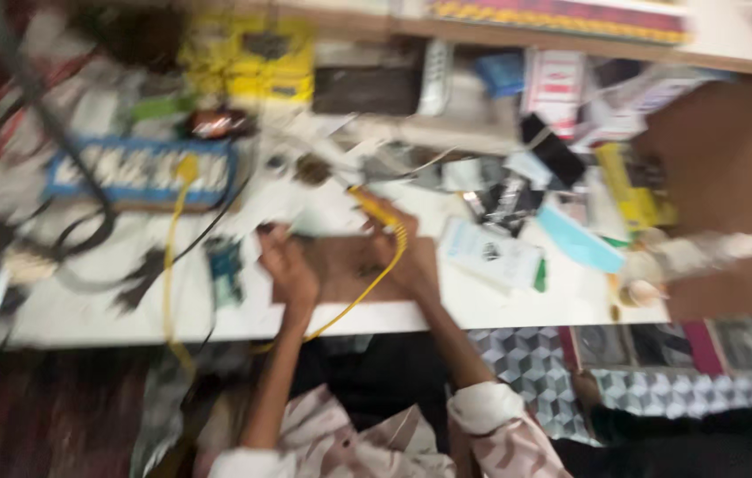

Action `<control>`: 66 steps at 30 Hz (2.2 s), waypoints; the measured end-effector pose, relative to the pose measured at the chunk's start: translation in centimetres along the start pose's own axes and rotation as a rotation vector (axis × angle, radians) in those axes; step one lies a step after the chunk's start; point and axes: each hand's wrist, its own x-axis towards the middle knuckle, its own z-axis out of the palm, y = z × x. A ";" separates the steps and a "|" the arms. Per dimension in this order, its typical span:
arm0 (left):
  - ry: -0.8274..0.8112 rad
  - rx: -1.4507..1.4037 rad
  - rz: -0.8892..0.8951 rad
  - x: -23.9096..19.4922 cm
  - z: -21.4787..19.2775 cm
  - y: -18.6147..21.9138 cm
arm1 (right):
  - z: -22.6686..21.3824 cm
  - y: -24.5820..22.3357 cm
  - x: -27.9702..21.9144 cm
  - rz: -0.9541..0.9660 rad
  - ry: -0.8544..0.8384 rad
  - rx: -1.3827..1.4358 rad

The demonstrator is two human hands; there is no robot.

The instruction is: The person uses a soldering iron and solder wire to attach components to a small electronic part on a wooden board. The person repeatedly applies heat and solder to the component's pins while holding it steady with the other hand.

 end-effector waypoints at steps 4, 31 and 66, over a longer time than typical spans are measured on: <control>0.013 -0.078 -0.062 -0.8 -0.6 1.1 | -1.0 -0.9 -0.9 0.026 0.024 -0.152; -0.366 0.115 1.244 -10.1 2.8 20.4 | -2.0 -0.2 -0.5 -0.329 -0.004 -0.012; -0.030 0.374 0.947 -15.5 8.0 24.9 | -1.1 -0.3 -2.8 -0.307 0.000 -0.238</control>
